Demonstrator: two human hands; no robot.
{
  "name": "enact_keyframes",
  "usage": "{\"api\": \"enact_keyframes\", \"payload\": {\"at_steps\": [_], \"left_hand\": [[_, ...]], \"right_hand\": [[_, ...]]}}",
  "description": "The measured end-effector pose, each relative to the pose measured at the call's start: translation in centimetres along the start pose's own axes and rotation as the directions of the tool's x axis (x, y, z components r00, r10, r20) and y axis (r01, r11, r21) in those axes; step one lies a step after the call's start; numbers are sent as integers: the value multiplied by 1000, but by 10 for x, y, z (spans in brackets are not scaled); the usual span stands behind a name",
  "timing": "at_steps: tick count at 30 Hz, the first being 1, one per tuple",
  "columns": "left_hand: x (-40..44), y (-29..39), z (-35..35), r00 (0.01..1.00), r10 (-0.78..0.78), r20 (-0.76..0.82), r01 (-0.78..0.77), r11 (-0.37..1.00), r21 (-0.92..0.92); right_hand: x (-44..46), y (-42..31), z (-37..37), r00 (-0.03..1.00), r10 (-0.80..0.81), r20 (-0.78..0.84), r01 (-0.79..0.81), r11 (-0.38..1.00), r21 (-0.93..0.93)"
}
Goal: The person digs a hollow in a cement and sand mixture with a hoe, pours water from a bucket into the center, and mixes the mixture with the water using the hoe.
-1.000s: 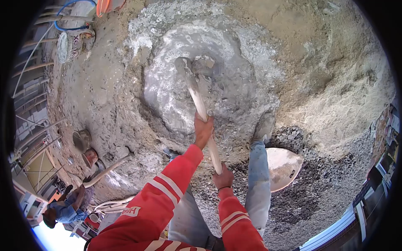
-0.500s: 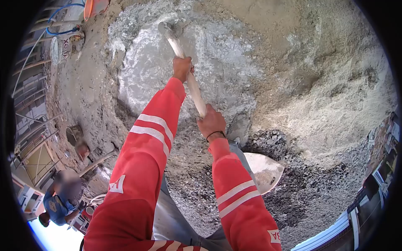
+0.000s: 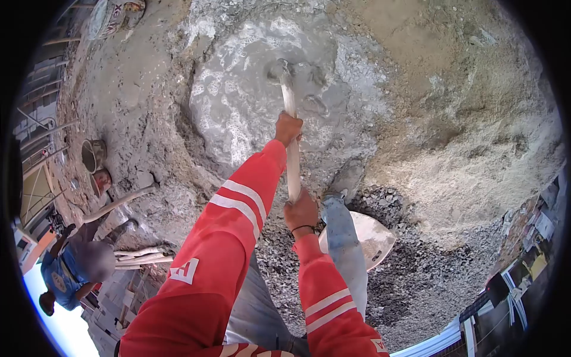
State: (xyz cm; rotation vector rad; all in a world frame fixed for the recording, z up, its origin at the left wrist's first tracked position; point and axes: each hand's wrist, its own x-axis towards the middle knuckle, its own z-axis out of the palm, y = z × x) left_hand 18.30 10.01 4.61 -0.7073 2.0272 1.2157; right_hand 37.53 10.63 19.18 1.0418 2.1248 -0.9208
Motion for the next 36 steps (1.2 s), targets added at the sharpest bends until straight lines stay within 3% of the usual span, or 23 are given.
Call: {"api": "enact_keyframes", "payload": {"at_steps": [2, 5, 8, 12, 14, 16, 20, 23, 25, 27, 29, 31, 34, 36], "left_hand": [[-4, -10, -18, 990, -108, 89, 101, 991, 84], [-3, -36, -34, 987, -89, 133, 71, 988, 137], [-17, -48, -54, 979, -67, 193, 40, 989, 142], [-43, -75, -71, 982, -111, 150, 103, 993, 64], [-61, -92, -84, 996, 56, 68, -70, 974, 217], [-72, -123, -89, 999, 48, 6, -49, 990, 130], [-100, -123, -127, 996, 62, -59, -57, 995, 78], [-99, -101, -164, 980, 121, -160, -102, 987, 123], [-72, -82, -193, 920, 271, -283, -239, 960, 142], [-63, -34, -236, 923, 223, -313, -214, 975, 64], [-36, -12, -267, 856, 332, -397, -304, 943, 133], [5, -13, -287, 788, 367, -494, -274, 928, 253], [51, -35, -302, 780, 338, -527, -229, 937, 263], [74, -76, -299, 803, 127, -582, 32, 966, 255]], "right_hand": [[-17, -8, 15, 1000, 23, 5, -23, 1000, -12], [-39, -18, 44, 998, 57, 10, -57, 996, 71], [-59, -20, 66, 999, 13, -35, -8, 990, 138], [-88, -7, 96, 997, -20, -77, 39, 964, 264], [-110, -2, 104, 996, -34, -77, 52, 968, 245], [-130, -1, 106, 997, -24, -68, 36, 981, 192], [-152, 4, 121, 999, 15, -43, -7, 981, 196], [-134, 0, 146, 960, -233, -155, 273, 900, 341], [-110, -20, 154, 969, -237, -71, 248, 919, 306], [-81, -51, 160, 941, -335, -37, 325, 872, 366], [-49, -84, 175, 880, -469, -77, 453, 779, 433], [-21, -114, 191, 844, -532, -67, 505, 748, 431], [-3, -135, 208, 829, -558, 38, 513, 786, 344], [-11, -122, 221, 853, -501, 146, 447, 845, 293]]}}
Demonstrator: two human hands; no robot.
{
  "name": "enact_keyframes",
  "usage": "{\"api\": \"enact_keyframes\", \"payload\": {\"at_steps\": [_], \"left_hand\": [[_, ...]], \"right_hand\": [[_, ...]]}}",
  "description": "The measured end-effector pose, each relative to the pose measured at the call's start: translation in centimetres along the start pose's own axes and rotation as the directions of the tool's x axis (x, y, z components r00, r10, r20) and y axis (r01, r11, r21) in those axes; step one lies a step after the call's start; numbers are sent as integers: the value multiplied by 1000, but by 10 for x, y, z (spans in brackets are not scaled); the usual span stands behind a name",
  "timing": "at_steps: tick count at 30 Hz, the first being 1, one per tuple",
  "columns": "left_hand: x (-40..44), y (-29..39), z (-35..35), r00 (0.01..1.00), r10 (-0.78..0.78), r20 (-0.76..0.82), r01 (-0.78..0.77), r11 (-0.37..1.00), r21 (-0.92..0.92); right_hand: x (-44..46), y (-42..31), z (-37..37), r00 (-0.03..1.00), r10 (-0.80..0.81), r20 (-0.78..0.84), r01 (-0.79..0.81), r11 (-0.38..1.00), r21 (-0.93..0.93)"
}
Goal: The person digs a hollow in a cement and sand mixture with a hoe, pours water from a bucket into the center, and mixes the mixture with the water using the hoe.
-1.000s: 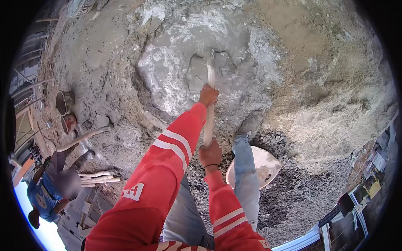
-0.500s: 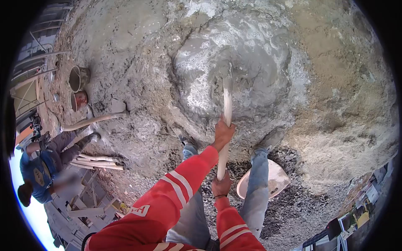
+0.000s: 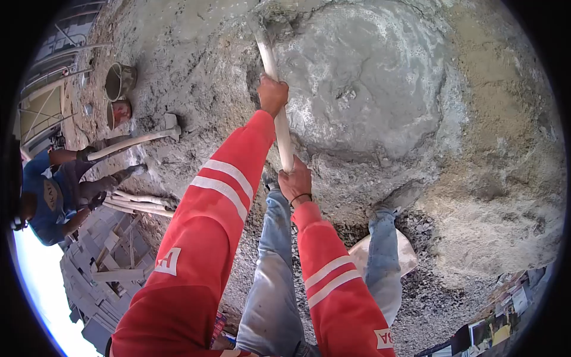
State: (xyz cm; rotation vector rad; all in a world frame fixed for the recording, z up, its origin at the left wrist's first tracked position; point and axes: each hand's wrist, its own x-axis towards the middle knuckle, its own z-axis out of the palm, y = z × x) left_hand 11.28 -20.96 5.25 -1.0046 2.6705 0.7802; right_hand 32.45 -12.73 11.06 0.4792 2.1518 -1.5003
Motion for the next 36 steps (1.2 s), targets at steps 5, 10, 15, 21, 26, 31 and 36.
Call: {"api": "enact_keyframes", "payload": {"at_steps": [5, 10, 15, 21, 26, 31, 36], "left_hand": [[-22, -26, 0, 927, -268, 261, 300, 950, -90], [-60, -59, 25, 808, -342, 480, 476, 858, -191], [-142, -44, 49, 837, -381, 392, 513, 798, -318], [-217, -52, 45, 875, -323, 361, 461, 782, -420], [-248, -43, 32, 886, -294, 358, 450, 731, -512], [-203, 3, -7, 962, -167, 215, 272, 632, -726], [-106, 62, -52, 1000, -14, 8, 16, 679, -734]], "right_hand": [[-29, -31, -46, 959, 255, 125, -213, 937, -278], [-60, -28, -80, 929, 340, 144, -232, 842, -486], [-99, 43, -125, 968, 227, 108, -176, 918, -355], [-155, 85, -154, 979, 178, 96, -126, 907, -403], [-172, 92, -163, 977, 214, 5, -188, 868, -459], [-115, 92, -151, 998, 65, 17, -51, 894, -445], [12, 56, -113, 972, -234, 8, 226, 928, -296]]}}
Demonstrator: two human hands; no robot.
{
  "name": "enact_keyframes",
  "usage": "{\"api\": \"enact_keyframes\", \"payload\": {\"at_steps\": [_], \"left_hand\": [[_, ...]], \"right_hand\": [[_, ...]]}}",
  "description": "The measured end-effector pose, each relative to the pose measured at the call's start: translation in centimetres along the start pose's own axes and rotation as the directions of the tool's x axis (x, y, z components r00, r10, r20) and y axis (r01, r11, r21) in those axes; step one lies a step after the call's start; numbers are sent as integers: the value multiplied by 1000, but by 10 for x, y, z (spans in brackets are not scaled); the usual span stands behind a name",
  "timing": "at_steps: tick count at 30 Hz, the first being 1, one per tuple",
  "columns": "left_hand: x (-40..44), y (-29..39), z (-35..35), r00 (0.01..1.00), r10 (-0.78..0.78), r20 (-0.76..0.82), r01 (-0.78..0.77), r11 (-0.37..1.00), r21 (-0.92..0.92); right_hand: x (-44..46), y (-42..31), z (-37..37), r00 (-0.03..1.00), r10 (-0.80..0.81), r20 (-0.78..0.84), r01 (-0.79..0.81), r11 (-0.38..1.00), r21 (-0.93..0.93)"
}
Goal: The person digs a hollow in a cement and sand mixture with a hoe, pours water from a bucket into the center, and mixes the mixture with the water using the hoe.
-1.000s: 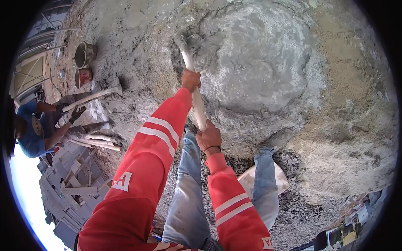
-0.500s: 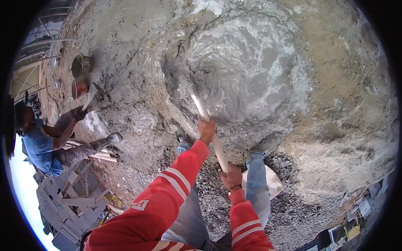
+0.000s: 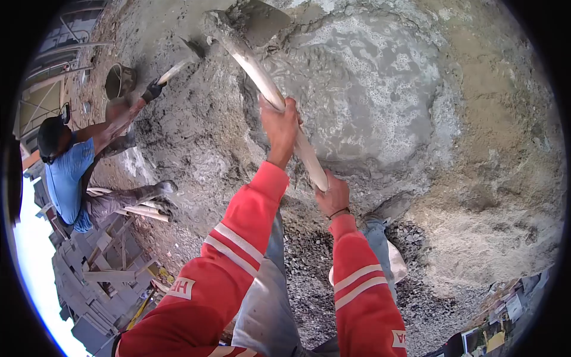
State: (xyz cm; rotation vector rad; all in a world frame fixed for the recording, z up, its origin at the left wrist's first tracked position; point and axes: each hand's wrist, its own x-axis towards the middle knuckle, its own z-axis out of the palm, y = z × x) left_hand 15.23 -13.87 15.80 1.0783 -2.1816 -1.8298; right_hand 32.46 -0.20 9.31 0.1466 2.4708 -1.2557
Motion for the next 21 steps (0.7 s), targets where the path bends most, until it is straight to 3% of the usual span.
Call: {"api": "enact_keyframes", "payload": {"at_steps": [1, 3, 4, 6, 7, 9, 12, 14, 16, 21], "left_hand": [[22, -5, 6, 998, 55, -10, -54, 998, 24], [80, -57, 24, 958, 274, -81, -235, 916, 325], [102, -90, 33, 959, 272, -79, -233, 916, 328], [130, -139, 45, 972, 226, -66, -156, 829, 537], [119, -130, 46, 974, 217, -61, -152, 831, 536], [98, -104, 47, 982, -176, 71, 135, 910, 393], [86, -95, 47, 977, -208, 52, 175, 914, 366], [79, -107, 37, 890, -437, 129, 368, 856, 364], [62, -125, 24, 836, -496, 235, 428, 857, 287], [-6, -144, 0, 835, -488, 255, 484, 871, 84]], "right_hand": [[27, -8, 7, 1000, -6, -19, 7, 1000, 18], [55, -13, 23, 999, 3, -36, -2, 999, 38], [64, -13, 30, 998, 56, 18, -58, 996, 74], [65, -19, 37, 992, 102, 74, -109, 989, 103], [52, -25, 39, 976, 199, 89, -207, 974, 92], [41, -31, 30, 954, 284, 101, -294, 951, 101], [27, -56, 3, 947, 307, 97, -307, 952, -23], [13, -74, -19, 890, 413, 193, -392, 909, -141], [-2, -86, -32, 816, 534, 220, -468, 835, -290], [-56, -72, -37, 842, 499, 203, -433, 851, -295]]}}
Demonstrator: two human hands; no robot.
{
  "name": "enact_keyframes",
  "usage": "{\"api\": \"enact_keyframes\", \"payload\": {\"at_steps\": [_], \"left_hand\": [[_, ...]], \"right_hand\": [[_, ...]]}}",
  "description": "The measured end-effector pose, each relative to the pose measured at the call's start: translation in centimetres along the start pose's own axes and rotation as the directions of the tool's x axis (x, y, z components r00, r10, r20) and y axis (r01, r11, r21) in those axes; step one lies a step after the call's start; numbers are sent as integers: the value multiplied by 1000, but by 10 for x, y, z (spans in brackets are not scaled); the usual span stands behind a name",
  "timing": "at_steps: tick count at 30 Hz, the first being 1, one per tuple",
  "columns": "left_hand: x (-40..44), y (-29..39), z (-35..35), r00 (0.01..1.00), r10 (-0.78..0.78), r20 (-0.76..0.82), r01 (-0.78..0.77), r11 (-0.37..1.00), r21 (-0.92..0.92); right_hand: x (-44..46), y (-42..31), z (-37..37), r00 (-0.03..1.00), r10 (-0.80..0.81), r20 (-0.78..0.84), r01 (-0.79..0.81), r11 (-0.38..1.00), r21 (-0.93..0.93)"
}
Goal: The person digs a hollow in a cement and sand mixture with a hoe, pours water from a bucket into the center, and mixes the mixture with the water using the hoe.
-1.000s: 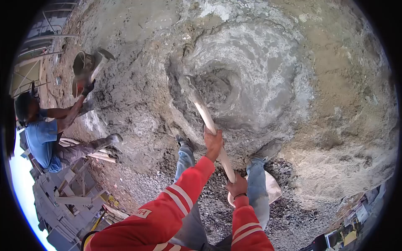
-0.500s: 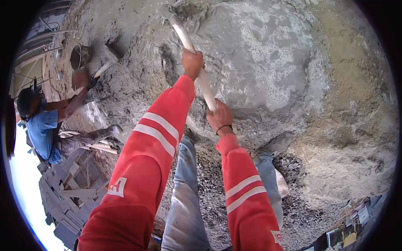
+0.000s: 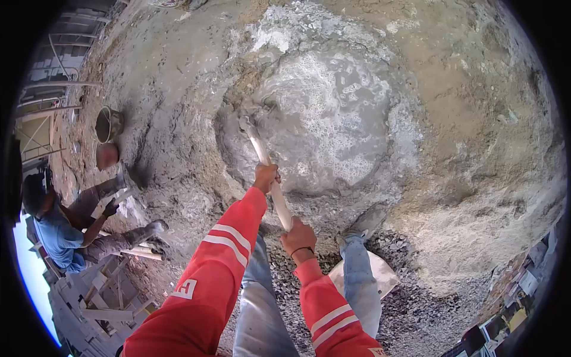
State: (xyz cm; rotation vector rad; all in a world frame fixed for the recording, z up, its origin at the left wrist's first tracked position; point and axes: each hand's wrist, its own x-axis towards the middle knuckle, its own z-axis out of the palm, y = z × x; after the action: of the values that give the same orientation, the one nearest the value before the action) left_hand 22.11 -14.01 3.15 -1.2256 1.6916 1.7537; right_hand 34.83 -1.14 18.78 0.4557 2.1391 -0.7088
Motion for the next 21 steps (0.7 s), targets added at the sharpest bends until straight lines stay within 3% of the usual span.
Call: {"api": "enact_keyframes", "payload": {"at_steps": [5, 8, 13, 18, 21], "left_hand": [[-67, -37, 21, 998, -64, 9, 65, 992, -107], [-96, -55, 34, 1000, -9, -8, 8, 990, -143], [-135, -58, 63, 1000, 14, -24, -19, 978, -207], [-158, -44, 104, 999, -44, -23, 32, 927, -374], [-169, -31, 139, 992, -44, -118, 0, 936, -353]], "right_hand": [[-40, 72, 15, 999, 6, -51, -6, 1000, 16], [-57, 105, 15, 995, -56, -84, 67, 988, 141], [-59, 155, 8, 971, -138, -197, 160, 982, 99], [-48, 188, -30, 990, -86, -115, 90, 996, 30], [-31, 210, -58, 992, -123, -41, 122, 992, -30]]}}
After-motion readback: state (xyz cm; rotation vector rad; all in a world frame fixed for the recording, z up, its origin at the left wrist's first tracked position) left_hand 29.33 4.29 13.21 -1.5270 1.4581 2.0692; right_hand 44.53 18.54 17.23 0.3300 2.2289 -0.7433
